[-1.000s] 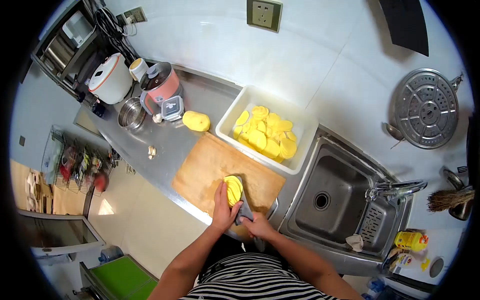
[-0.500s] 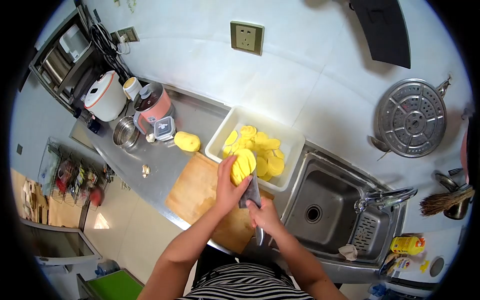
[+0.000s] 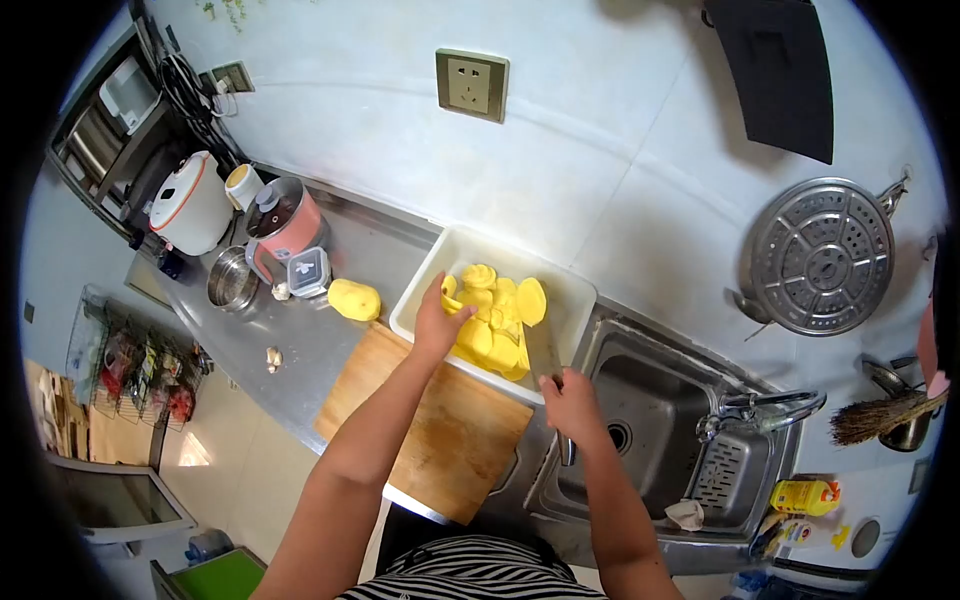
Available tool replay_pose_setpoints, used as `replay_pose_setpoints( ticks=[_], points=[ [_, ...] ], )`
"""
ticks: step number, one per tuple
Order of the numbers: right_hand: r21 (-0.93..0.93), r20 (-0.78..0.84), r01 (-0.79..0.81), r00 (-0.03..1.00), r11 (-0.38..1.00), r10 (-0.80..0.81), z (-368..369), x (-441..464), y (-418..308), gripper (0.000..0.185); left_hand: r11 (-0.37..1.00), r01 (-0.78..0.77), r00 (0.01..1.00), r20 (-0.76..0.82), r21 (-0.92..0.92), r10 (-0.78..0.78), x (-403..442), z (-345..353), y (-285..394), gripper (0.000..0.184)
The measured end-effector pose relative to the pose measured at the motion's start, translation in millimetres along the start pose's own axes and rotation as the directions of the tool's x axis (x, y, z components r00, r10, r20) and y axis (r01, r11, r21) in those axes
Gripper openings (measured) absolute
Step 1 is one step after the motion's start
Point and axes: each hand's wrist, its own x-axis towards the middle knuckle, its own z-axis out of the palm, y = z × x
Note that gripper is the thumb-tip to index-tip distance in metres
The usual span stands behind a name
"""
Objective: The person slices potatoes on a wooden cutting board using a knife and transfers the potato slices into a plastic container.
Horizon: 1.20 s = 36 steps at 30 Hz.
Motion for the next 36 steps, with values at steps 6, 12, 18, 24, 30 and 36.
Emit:
replay_pose_setpoints(
  ticks=[6,12,18,24,30,36],
  points=[
    [-0.225,-0.037,0.142,0.987,0.964,-0.154,1,-3,-10,0.028,0.985,0.095,0.995,0.058,-0.147,-0.087,5,9,-10,0.053],
    [-0.247,-0.066,0.211,0.970,0.946,-0.234,6,-1,0,0.029,0.960,-0.272,0.956,0.099,-0.063,0.277,-28,-1,33,0.049],
    [-0.026,-0.043,0.183,0.982,0.983,-0.184,16,-4,16,0.024,0.851,-0.523,0.814,0.324,0.047,0.482,-56,9,48,0.052],
    [0.136,-0.081,0.224,0.973,0.965,-0.214,16,-29,29,0.020,0.872,-0.486,0.851,0.262,0.060,0.456,-73,-27,31,0.050],
    [0.140,0.007,0.103,0.994,0.985,-0.105,23,-69,23,0.023,0.938,-0.315,0.949,0.045,0.143,0.312,-104,-80,-18,0.049],
    [-0.107,0.156,0.180,0.974,0.978,-0.163,53,-99,36,0.023,0.971,-0.109,0.976,-0.165,0.211,0.145,-90,-110,-88,0.050]
  ],
)
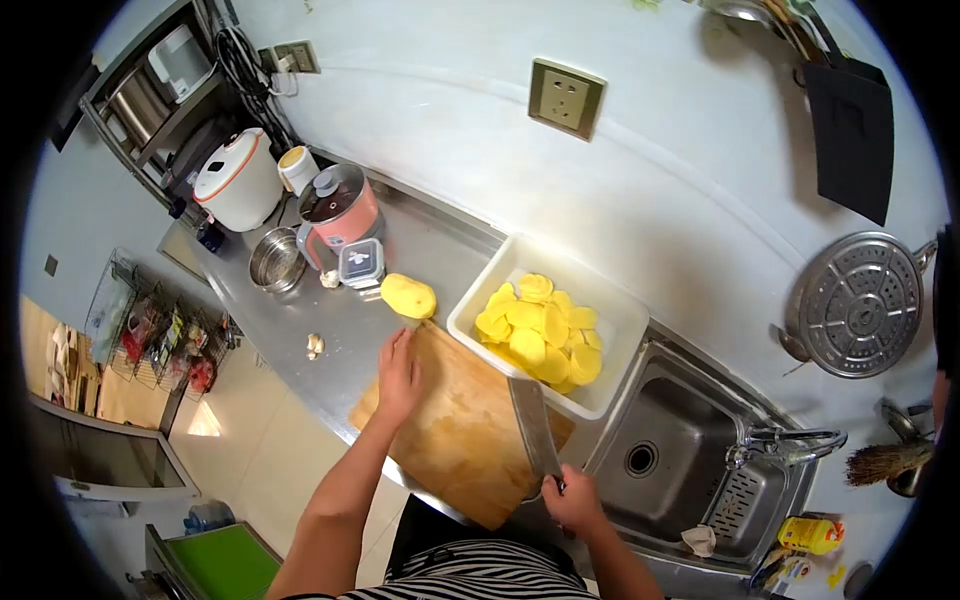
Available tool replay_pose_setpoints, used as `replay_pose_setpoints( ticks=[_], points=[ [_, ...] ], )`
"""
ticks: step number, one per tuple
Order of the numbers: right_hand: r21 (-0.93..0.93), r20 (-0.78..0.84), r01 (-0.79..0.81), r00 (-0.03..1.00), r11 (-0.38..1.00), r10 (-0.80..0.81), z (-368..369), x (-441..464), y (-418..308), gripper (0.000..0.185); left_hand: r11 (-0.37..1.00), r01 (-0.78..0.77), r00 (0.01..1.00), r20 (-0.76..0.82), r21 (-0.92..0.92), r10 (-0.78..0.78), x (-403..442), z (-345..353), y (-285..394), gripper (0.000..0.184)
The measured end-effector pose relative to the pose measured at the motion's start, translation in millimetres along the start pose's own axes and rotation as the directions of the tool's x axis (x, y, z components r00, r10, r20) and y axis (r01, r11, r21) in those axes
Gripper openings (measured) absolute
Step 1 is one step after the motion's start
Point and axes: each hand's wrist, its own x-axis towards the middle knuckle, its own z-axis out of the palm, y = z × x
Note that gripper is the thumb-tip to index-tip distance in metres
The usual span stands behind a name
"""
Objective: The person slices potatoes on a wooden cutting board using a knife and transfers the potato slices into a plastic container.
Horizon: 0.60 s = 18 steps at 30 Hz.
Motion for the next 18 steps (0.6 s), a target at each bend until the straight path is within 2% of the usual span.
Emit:
replay_pose_setpoints(
  ticks=[3,5,6,8,9,11,15,18],
  points=[
    [-0.019,0.051,-0.014,0.999,1.000,0.015,15,-10,-5,0.022,0.996,-0.052,0.999,0.010,0.069,0.052,37,-5,-17,0.053],
    [-0.086,0.068,0.000,0.998,0.996,0.006,23,-16,-4,0.022,0.974,-0.144,0.988,0.084,0.178,0.131,63,-7,-22,0.058],
    [-0.148,0.082,0.014,0.997,0.989,-0.002,25,-18,-5,0.022,0.975,-0.143,0.988,0.084,0.168,0.131,73,-3,-30,0.058],
    [-0.167,0.083,-0.006,0.996,0.986,0.020,26,-23,-14,0.021,0.895,-0.192,0.972,0.206,0.403,0.116,91,9,-49,0.059],
    [-0.177,0.089,-0.022,0.995,0.984,0.039,26,-25,-18,0.021,0.900,-0.197,0.971,0.206,0.389,0.124,98,10,-50,0.059],
    [-0.194,0.078,-0.022,0.996,0.981,0.037,31,-29,-11,0.021,0.820,-0.220,0.939,0.342,0.529,0.032,109,13,-51,0.054],
    [-0.249,0.028,0.008,1.000,0.968,-0.001,37,-38,-9,0.022,0.792,-0.244,0.939,0.340,0.560,0.049,119,20,-55,0.044],
    [-0.197,0.003,0.024,1.000,0.980,-0.024,38,-45,-14,0.021,0.793,-0.266,0.939,0.334,0.548,0.084,118,13,-53,0.051]
  ],
)
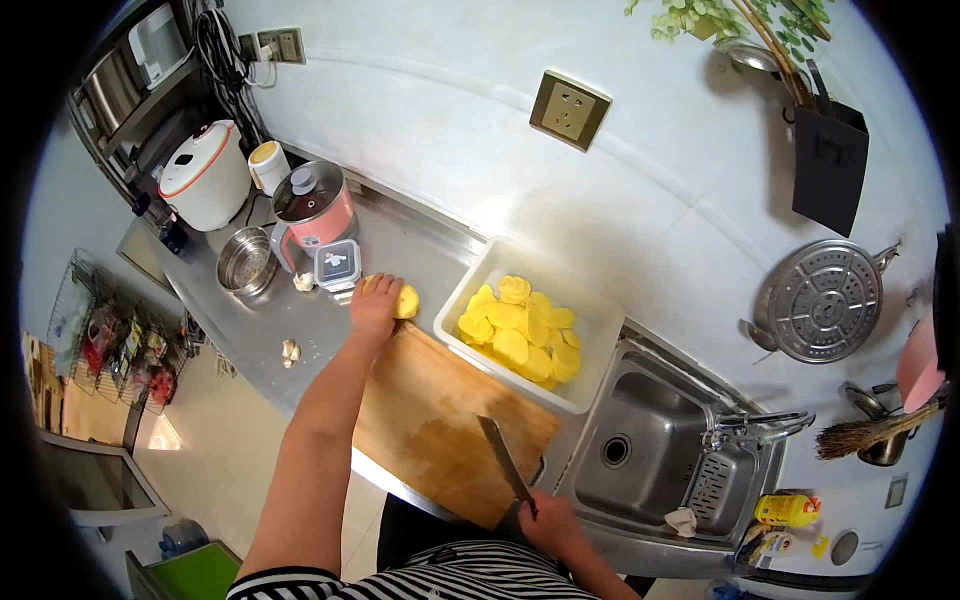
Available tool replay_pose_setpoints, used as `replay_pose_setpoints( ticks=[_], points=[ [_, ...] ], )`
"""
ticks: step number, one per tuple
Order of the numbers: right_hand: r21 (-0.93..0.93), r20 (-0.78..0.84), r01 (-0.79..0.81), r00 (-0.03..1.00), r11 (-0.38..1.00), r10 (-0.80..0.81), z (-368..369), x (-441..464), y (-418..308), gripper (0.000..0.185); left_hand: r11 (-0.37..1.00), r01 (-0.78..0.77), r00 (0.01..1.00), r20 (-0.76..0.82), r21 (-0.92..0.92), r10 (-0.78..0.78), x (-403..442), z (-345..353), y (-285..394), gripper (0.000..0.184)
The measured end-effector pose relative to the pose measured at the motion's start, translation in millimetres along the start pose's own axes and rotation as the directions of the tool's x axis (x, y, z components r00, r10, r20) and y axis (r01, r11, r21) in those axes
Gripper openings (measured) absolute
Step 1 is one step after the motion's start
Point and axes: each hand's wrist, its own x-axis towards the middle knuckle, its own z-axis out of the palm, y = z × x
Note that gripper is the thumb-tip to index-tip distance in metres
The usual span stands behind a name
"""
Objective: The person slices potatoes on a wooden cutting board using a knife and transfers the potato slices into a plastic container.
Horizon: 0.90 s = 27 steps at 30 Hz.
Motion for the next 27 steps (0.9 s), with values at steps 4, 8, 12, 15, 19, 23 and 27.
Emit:
replay_pose_setpoints(
  ticks=[4,8,12,15,19,23,27],
  points=[
    [-0.035,-0.030,0.014,0.999,0.999,-0.015,6,-7,0,0.021,0.980,0.026,0.991,-0.126,-0.195,-0.051,-23,-25,5,0.067],
    [-0.008,0.012,-0.039,0.999,0.999,0.039,14,-5,6,0.019,0.949,0.077,0.992,-0.074,-0.306,-0.104,-73,-51,14,0.070],
    [0.023,0.009,0.002,1.000,1.000,-0.002,17,-1,13,0.020,0.819,0.238,0.967,0.049,-0.522,-0.249,-141,-73,41,0.072],
    [0.025,0.041,0.000,0.999,1.000,-0.001,22,5,22,0.020,0.742,0.323,0.944,0.146,-0.587,-0.296,-188,-66,65,0.076],
    [0.039,0.032,0.033,0.999,0.999,-0.034,19,6,22,0.020,0.720,0.337,0.936,0.303,-0.607,-0.182,-218,-63,99,0.075],
    [0.038,0.040,0.033,0.999,0.999,-0.034,19,4,24,0.020,0.591,0.487,0.853,0.496,-0.644,-0.163,-226,-70,125,0.076],
    [0.007,0.059,0.044,0.997,0.999,-0.044,20,3,27,0.022,0.598,0.422,0.872,0.487,-0.681,-0.060,-231,-41,124,0.077]
  ],
)
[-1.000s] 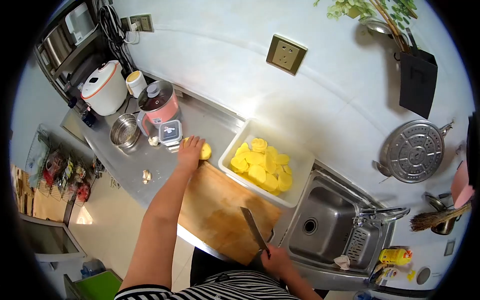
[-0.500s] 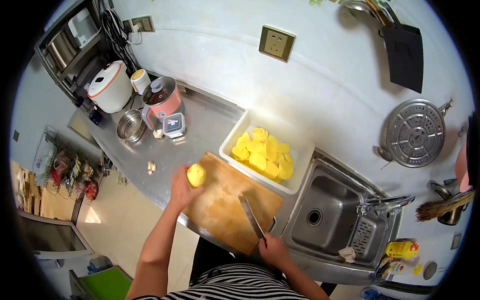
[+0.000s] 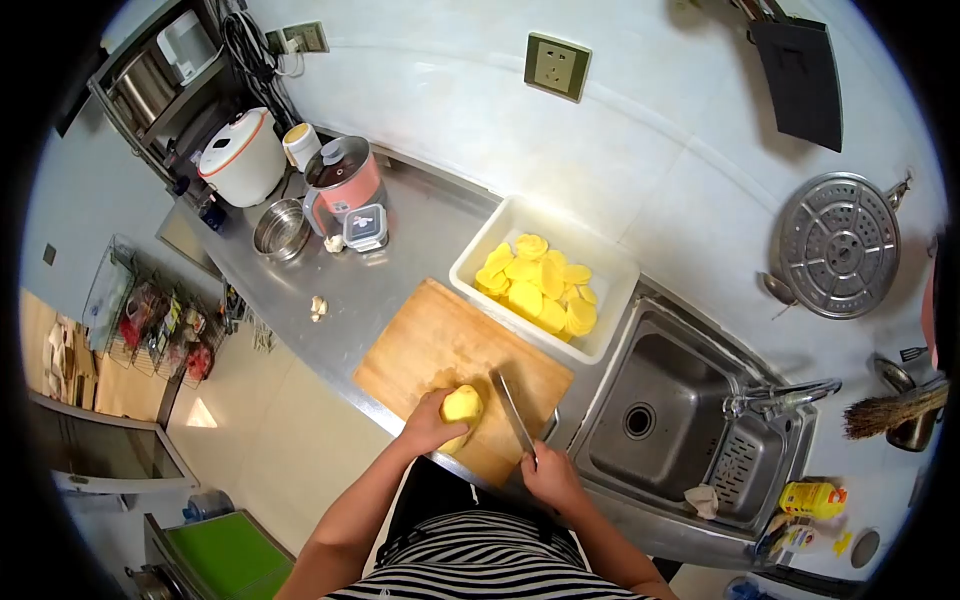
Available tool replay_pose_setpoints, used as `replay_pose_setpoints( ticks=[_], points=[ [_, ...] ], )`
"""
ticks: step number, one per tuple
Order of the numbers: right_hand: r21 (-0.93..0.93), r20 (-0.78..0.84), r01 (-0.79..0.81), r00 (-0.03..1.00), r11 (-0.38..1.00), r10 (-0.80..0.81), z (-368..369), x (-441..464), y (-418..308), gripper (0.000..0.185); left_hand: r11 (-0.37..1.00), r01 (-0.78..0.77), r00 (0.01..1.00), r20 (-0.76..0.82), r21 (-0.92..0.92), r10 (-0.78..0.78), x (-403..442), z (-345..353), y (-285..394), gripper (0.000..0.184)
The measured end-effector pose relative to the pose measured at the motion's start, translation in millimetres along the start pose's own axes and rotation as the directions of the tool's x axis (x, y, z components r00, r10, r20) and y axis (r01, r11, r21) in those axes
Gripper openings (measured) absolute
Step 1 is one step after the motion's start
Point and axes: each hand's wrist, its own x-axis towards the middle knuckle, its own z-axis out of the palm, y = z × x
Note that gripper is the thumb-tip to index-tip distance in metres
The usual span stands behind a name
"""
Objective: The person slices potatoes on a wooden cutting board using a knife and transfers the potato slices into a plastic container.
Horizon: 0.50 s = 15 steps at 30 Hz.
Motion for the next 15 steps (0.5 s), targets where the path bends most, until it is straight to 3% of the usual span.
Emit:
replay_pose_setpoints(
  ticks=[3,5,6,8,12,15],
  points=[
    [-0.040,0.042,-0.024,0.999,0.999,0.026,-1,0,-1,0.024,0.995,-0.029,1.000,-0.001,-0.100,0.029,4,3,-9,0.075],
    [-0.033,0.045,-0.024,0.999,0.999,0.026,0,0,0,0.024,0.948,-0.060,0.997,-0.057,-0.313,0.045,2,1,-7,0.067],
    [-0.024,0.043,-0.026,0.999,0.999,0.027,0,1,0,0.024,0.948,-0.059,0.997,-0.059,-0.314,0.042,1,-1,-4,0.067],
    [-0.018,0.052,-0.028,0.998,0.999,0.029,1,2,1,0.025,0.981,-0.187,0.969,-0.157,0.044,0.192,-2,-5,0,0.057],
    [0.027,0.126,-0.051,0.991,0.998,0.047,-5,1,-2,0.025,0.987,-0.159,0.952,-0.259,0.038,0.163,-5,5,1,0.050],
    [0.084,0.136,-0.036,0.990,0.996,0.025,-3,2,2,0.027,0.972,-0.193,0.912,-0.341,0.137,0.229,-6,14,2,0.048]
  ],
)
